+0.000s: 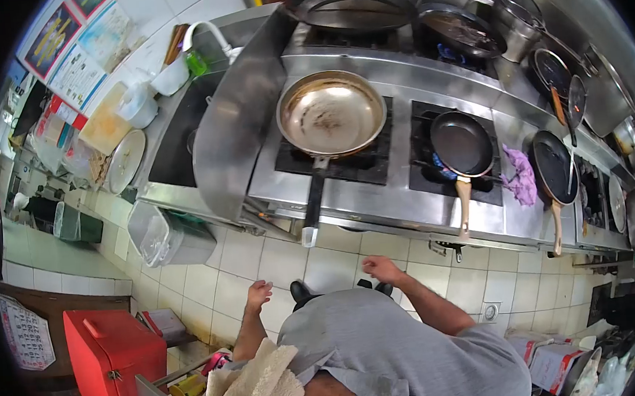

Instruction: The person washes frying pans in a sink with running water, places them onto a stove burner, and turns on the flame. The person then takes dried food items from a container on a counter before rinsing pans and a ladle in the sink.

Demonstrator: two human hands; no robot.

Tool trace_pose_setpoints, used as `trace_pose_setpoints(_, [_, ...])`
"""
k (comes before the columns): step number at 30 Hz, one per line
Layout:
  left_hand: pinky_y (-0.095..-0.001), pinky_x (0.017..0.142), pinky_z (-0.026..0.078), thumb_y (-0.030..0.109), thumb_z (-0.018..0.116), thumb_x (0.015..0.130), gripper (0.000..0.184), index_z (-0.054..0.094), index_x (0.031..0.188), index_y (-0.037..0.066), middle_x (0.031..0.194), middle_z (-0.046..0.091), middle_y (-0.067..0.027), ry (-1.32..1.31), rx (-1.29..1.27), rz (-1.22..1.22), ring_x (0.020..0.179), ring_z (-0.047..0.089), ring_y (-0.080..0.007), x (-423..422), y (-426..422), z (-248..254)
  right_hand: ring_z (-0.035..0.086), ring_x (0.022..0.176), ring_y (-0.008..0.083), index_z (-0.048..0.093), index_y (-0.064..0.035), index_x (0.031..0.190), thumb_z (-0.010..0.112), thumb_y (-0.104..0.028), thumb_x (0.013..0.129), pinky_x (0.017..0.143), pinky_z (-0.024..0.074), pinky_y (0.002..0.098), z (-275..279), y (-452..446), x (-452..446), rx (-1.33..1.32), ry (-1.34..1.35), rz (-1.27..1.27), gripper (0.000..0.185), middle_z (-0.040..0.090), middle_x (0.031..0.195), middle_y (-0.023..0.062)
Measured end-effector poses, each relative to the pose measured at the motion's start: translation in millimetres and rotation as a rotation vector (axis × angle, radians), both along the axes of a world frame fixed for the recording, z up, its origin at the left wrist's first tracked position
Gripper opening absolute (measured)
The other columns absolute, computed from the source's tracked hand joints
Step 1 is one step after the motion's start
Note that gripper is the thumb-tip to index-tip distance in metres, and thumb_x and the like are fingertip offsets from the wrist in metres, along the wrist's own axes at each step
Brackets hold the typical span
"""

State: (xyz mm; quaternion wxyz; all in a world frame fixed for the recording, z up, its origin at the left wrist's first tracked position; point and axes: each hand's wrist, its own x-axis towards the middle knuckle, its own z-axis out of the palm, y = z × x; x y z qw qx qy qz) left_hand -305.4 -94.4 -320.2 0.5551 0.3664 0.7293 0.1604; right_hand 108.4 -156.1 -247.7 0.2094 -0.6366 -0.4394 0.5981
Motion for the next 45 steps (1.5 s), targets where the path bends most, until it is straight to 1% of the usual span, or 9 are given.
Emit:
trace_pose_setpoints(12, [-0.0262,0.058,0.044,0.026,0.065,0.077,0.051,0.046,0.115,-0.003,0.090,0.058,-0.0075,-0.036,0.133,0.292,0.071,0.055,-0.0126,-243,-2,32,0.051,0.096,0.0153,0.049,-0.0030,0.117,0.056,-0.027,0.085,0.084,0.0414,0.0304,112,176,-351,0.264,0.286,0.554,0.041,0.056,0.104,0.0077])
trace_pose_setpoints(18, [-0.0248,0.062,0.044,0.024,0.063,0.079,0.045,0.048,0.113,-0.002,0.091,0.056,-0.0060,-0.093,0.358,0.423,0.074,0.055,-0.0114,-279,39,73,0.053,0.065,0.0095,0.055,-0.0014,0.101,0.057,-0.012,0.078,0.061,0.0443,0.0263,146,309,-442,0.477,0.461,0.061,0.025,0.058,0.075,0.0023])
trace_pose_setpoints(25, [-0.0212,0.060,0.042,0.022,0.065,0.079,0.043,0.050,0.111,-0.003,0.089,0.057,-0.0038,-0.180,0.386,0.390,0.073,0.053,-0.0096,-278,75,93,0.053,0.061,0.0100,0.058,-0.0040,0.092,0.054,-0.008,0.077,0.053,0.0425,0.0235,87,471,-466,0.228,0.336,-0.346,0.016,0.057,0.074,0.0021])
trace_pose_setpoints(28, [-0.0207,0.060,0.041,0.022,0.065,0.079,0.044,0.050,0.110,-0.004,0.088,0.057,-0.0034,-0.163,0.404,0.404,0.073,0.052,-0.0093,-292,95,100,0.059,0.078,0.0278,0.060,-0.0006,0.080,0.055,-0.017,0.073,0.066,0.0456,0.0373,9,539,-476,0.547,-0.334,-0.095,0.018,0.060,0.081,0.0175])
trace_pose_setpoints(32, [-0.0208,0.062,0.041,0.019,0.064,0.080,0.042,0.049,0.111,-0.004,0.089,0.056,-0.0032,-0.112,0.394,0.460,0.073,0.052,-0.0094,-314,137,127,0.054,0.102,0.0304,0.058,0.0054,0.098,0.054,-0.021,0.072,0.084,0.0430,0.0390,-38,577,-477,0.162,-0.580,0.142,0.038,0.056,0.106,0.0241])
trace_pose_setpoints(35, [-0.0217,0.066,0.043,0.017,0.063,0.081,0.039,0.049,0.111,-0.004,0.092,0.057,-0.0047,-0.107,0.439,0.432,0.076,0.054,-0.0106,-327,177,160,0.050,0.109,0.0293,0.046,0.0046,0.116,0.056,-0.027,0.073,0.090,0.0399,0.0398,-104,596,-497,0.073,-0.791,-0.112,0.054,0.049,0.119,0.0219])
trace_pose_setpoints(40, [-0.0263,0.075,0.045,0.010,0.058,0.084,0.029,0.050,0.109,-0.003,0.097,0.058,-0.0083,-0.031,0.601,0.337,0.083,0.057,-0.0145,-336,258,206,0.023,0.128,0.0341,0.021,-0.0036,0.133,0.051,-0.026,0.079,0.106,0.0197,0.0421,-43,586,-484,-0.281,-0.388,-0.123,0.065,0.017,0.139,0.0237])
trace_pose_setpoints(42, [-0.0276,0.076,0.046,0.010,0.056,0.085,0.026,0.052,0.106,-0.004,0.096,0.058,-0.0101,-0.004,0.670,0.308,0.083,0.057,-0.0162,-330,284,220,0.033,0.121,0.0379,0.036,-0.0014,0.123,0.055,-0.025,0.074,0.099,0.0303,0.0408,-136,595,-521,-0.025,-0.808,-0.548,0.058,0.032,0.128,0.0277])
trace_pose_setpoints(45, [-0.0268,0.073,0.047,0.012,0.056,0.085,0.026,0.053,0.105,-0.004,0.092,0.059,-0.0102,0.018,0.748,0.214,0.079,0.058,-0.0155,-322,316,228,0.033,0.119,0.0393,0.033,-0.0006,0.125,0.050,-0.017,0.078,0.098,0.0315,0.0419,-110,592,-517,-0.125,-0.553,-0.753,0.053,0.032,0.126,0.0279])
